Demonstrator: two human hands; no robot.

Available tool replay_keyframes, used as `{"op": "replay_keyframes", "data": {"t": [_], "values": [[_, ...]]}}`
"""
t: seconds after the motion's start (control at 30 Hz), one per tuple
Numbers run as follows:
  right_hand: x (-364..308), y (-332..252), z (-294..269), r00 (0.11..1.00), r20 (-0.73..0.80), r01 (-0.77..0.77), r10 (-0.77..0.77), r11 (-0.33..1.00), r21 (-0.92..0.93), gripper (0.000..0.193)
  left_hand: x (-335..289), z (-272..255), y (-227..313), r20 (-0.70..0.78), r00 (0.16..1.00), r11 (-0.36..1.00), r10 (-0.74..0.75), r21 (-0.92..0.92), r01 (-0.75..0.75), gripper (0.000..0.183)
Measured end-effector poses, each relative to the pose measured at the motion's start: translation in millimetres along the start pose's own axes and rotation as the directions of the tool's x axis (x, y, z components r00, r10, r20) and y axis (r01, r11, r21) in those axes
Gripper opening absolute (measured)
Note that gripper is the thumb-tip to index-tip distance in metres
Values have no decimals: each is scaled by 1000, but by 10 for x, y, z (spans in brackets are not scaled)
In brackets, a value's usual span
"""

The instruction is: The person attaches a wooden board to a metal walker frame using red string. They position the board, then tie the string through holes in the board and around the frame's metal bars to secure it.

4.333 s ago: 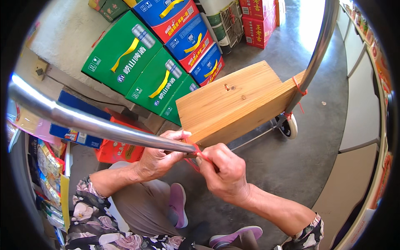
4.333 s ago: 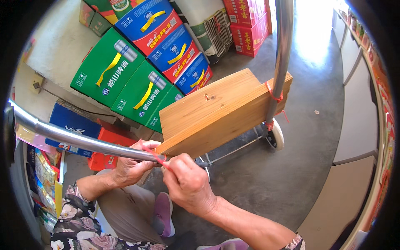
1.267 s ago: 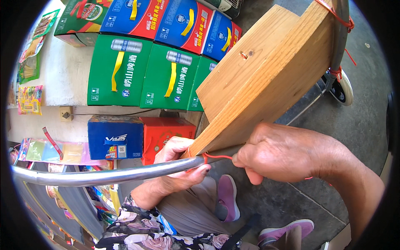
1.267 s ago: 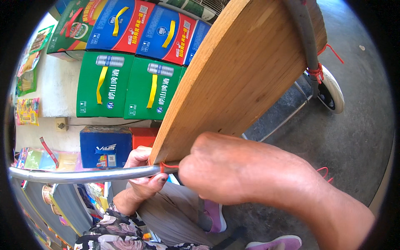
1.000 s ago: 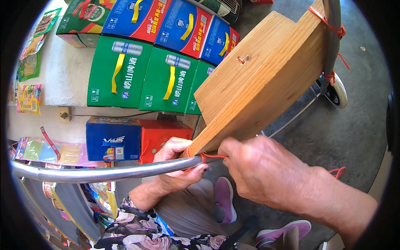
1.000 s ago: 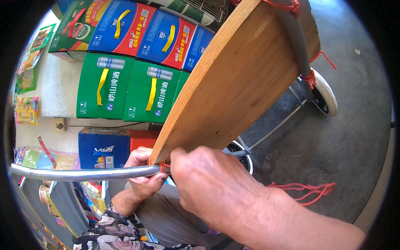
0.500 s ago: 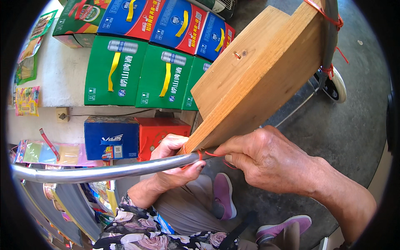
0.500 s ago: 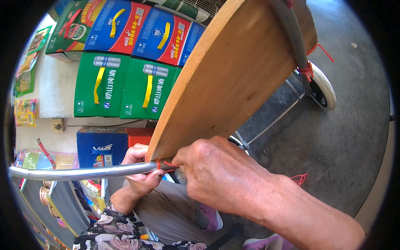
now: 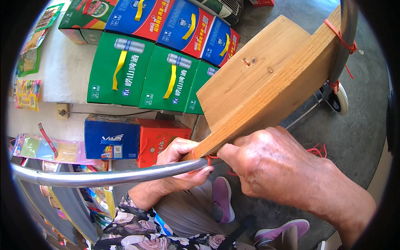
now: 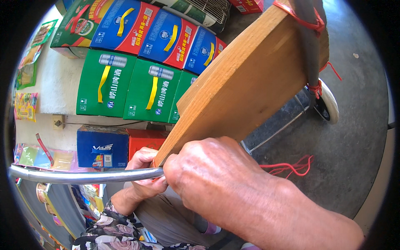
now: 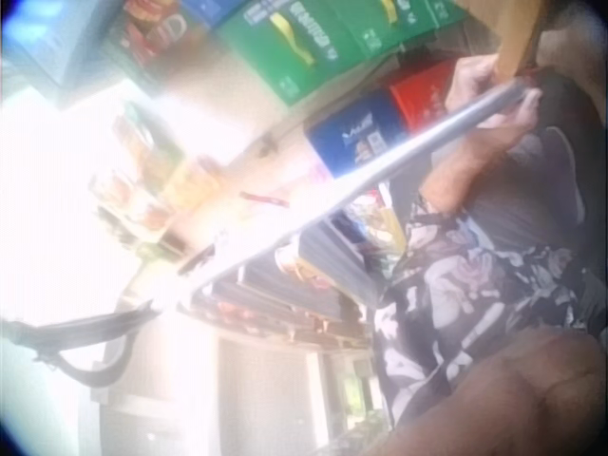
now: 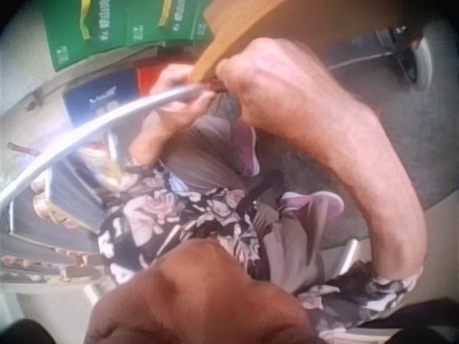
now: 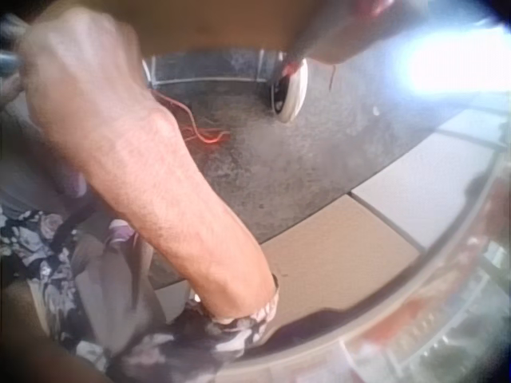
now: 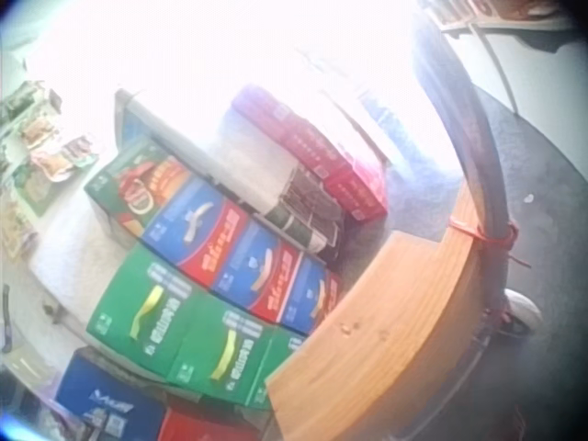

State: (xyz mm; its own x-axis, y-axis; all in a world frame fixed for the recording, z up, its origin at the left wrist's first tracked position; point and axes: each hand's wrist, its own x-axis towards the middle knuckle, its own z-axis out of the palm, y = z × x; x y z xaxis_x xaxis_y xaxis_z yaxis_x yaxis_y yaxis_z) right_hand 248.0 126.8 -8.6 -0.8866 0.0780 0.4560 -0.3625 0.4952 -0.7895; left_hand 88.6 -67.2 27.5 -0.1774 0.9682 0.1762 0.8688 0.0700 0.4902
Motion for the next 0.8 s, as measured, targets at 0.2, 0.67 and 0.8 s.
{"op": "replay_keyframes", "data": {"t": [0.2,0.67,0.8], "values": [[38,-118,71,998,30,-49,54,987,-150,15,-15,32,11,-38,998,999,-41,-23,40,52],[-7,-353,643,830,-269,-399,488,857,325,6,-48,60,222,-30,936,917,-351,-213,337,38],[-201,-352,722,869,-383,-207,315,932,298,12,-69,76,176,-48,978,963,-205,-190,193,35]]}}
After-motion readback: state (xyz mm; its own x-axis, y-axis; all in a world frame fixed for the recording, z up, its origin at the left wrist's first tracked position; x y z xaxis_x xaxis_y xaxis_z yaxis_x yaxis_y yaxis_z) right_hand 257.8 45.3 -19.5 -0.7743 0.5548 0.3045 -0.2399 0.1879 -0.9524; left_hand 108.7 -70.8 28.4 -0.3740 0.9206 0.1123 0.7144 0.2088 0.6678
